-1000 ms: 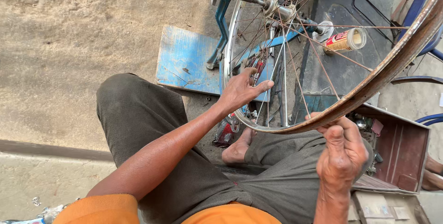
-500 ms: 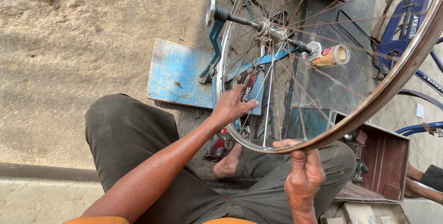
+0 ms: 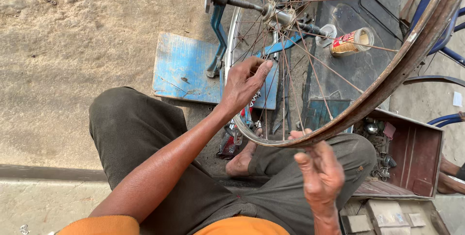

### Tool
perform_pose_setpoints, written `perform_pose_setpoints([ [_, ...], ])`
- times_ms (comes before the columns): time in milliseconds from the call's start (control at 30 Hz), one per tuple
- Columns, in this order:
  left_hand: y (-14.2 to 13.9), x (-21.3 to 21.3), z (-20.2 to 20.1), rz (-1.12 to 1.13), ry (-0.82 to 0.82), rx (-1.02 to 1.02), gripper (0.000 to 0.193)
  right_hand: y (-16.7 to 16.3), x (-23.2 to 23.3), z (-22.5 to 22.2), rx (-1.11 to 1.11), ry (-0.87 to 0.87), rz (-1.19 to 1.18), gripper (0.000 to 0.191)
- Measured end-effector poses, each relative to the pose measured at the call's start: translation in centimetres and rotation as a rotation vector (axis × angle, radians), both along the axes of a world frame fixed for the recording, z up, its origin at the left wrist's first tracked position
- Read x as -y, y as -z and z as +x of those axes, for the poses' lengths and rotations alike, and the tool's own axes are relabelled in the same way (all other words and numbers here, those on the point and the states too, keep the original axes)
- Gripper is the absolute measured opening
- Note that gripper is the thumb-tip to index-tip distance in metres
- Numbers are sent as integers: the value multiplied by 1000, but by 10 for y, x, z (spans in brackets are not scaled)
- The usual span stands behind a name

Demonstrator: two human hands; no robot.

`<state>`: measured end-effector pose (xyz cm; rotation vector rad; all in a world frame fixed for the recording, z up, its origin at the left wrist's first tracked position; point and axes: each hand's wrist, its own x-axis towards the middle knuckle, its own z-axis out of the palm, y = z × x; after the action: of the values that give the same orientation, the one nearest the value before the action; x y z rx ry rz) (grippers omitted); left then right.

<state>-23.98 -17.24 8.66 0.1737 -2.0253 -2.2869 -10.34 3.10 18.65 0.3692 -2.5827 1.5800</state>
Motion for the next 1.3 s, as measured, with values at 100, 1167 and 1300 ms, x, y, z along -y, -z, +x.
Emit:
perform_pose_setpoints([
  [100,-9,2,-3,46,40,34,56,-9,-1,0,-31,113,-48,32],
  [1167,85,-12,-32,-160,87,11,47,83,2,-21,120,-159,175,25],
  [1300,93,-12,-33,-199,115,95,49,33,-7,-37,247,143,-316,26],
])
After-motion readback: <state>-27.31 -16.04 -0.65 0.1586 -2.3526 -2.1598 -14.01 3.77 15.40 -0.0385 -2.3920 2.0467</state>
